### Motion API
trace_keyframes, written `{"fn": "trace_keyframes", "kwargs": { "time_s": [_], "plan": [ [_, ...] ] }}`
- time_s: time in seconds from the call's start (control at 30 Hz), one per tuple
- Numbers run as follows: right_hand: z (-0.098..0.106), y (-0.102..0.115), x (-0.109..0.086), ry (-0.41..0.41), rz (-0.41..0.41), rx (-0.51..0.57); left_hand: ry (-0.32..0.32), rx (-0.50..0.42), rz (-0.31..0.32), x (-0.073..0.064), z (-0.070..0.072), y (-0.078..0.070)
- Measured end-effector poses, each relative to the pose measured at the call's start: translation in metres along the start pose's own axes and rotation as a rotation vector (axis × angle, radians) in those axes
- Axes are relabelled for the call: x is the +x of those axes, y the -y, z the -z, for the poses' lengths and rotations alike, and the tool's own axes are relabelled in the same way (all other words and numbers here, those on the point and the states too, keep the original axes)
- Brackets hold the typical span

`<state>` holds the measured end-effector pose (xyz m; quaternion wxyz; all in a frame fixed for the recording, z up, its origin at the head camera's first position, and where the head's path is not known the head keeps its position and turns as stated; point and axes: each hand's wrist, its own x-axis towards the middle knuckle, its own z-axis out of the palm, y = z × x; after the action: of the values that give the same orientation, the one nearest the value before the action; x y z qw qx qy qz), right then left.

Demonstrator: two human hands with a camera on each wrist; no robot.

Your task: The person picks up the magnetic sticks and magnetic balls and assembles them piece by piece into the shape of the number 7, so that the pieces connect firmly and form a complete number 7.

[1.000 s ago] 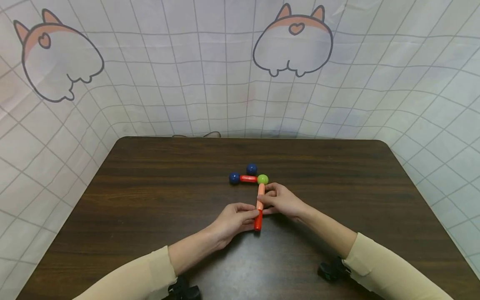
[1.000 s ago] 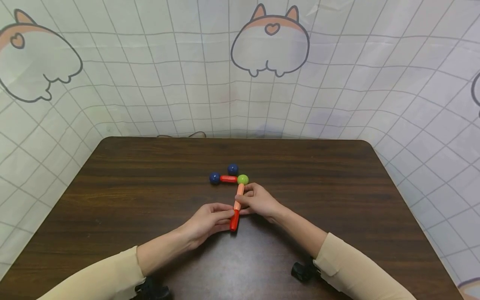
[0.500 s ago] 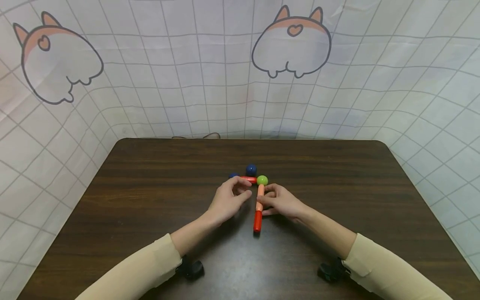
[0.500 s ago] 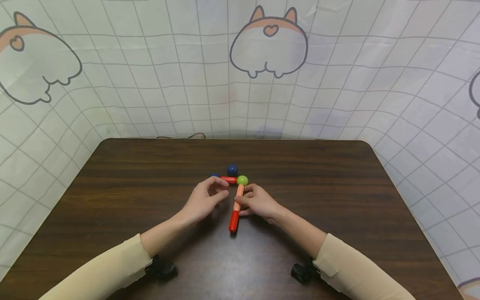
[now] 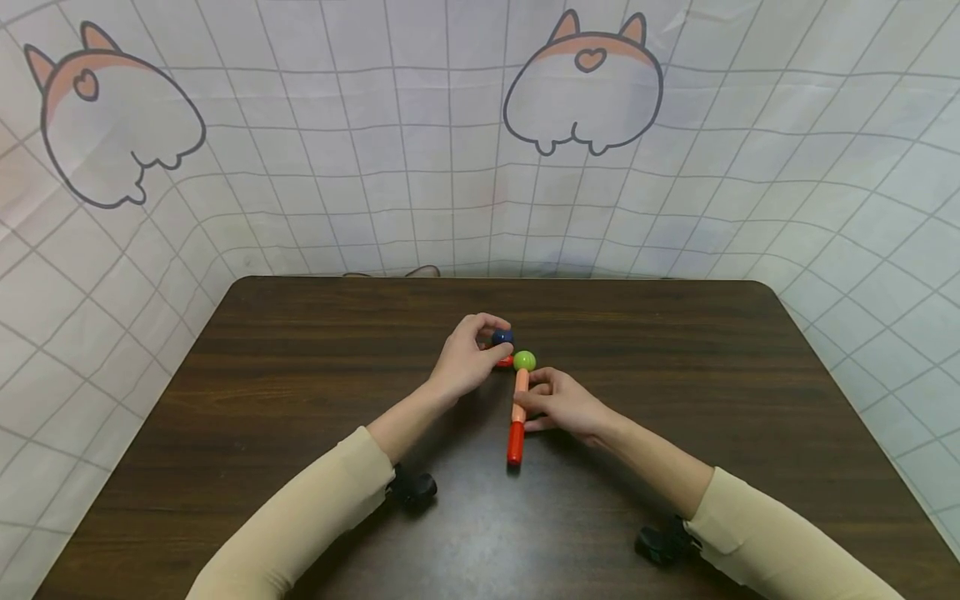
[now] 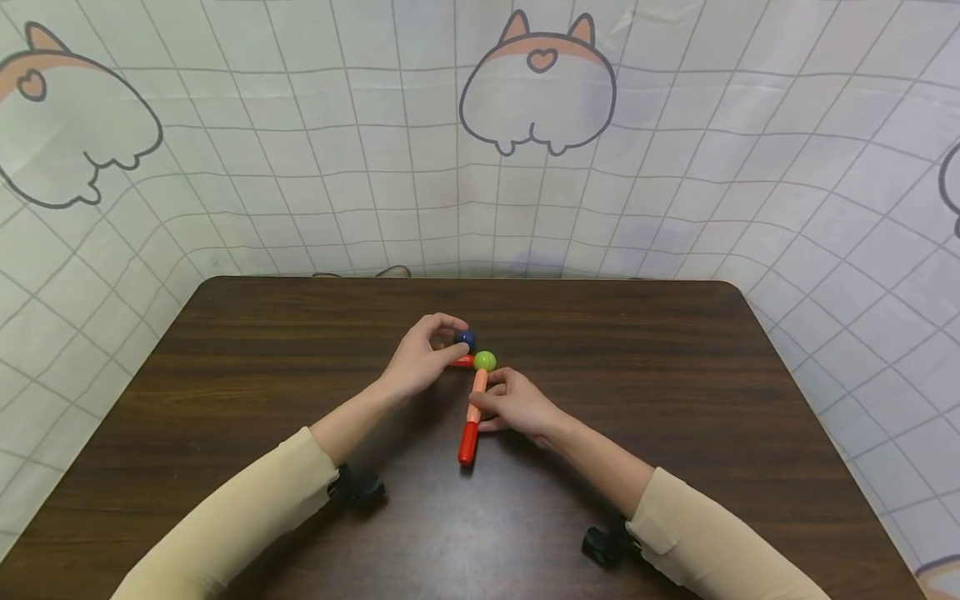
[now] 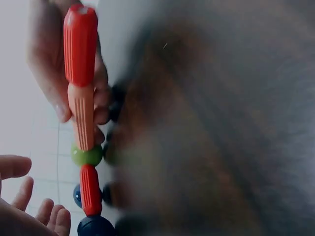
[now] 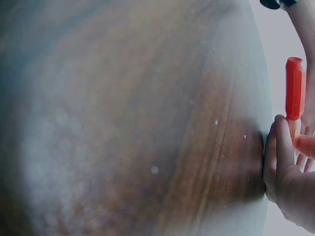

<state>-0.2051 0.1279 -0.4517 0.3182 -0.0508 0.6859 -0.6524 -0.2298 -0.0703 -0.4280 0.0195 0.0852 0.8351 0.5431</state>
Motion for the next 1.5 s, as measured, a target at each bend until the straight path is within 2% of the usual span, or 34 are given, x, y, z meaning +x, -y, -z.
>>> {"fn": "trace_keyframes", "kwargs": {
  "time_s": [0.33,0.53,0.77,0.97,1.1,1.23,1.37,1.5],
  "plan": [
    [0.002,-0.003,0.000,0.008,0.001,0.007,0.042,0.101,-0.009,0.025,-0.009,0.003],
    [0.004,-0.004,0.001,0.019,0.012,0.009,0.069,0.140,-0.011,0.032,-0.012,0.003],
    [0.003,-0.002,0.001,0.021,0.010,0.007,0.116,0.293,-0.016,0.039,-0.015,0.008],
    [0.003,-0.002,0.000,0.019,0.012,0.007,0.154,0.364,-0.026,0.044,-0.017,0.008],
    [0.003,-0.002,0.000,0.010,0.006,0.013,0.135,0.414,-0.026,0.045,-0.017,0.009],
    [0.003,-0.003,0.001,0.004,0.004,0.012,0.104,0.425,-0.012,0.047,-0.016,0.011],
    [0.003,-0.003,0.001,0.008,0.004,0.011,0.069,0.388,0.001,0.047,-0.014,0.012],
    [0.003,-0.002,0.001,0.010,0.000,0.009,0.038,0.342,-0.027,0.043,-0.009,0.007]
  ]
}}
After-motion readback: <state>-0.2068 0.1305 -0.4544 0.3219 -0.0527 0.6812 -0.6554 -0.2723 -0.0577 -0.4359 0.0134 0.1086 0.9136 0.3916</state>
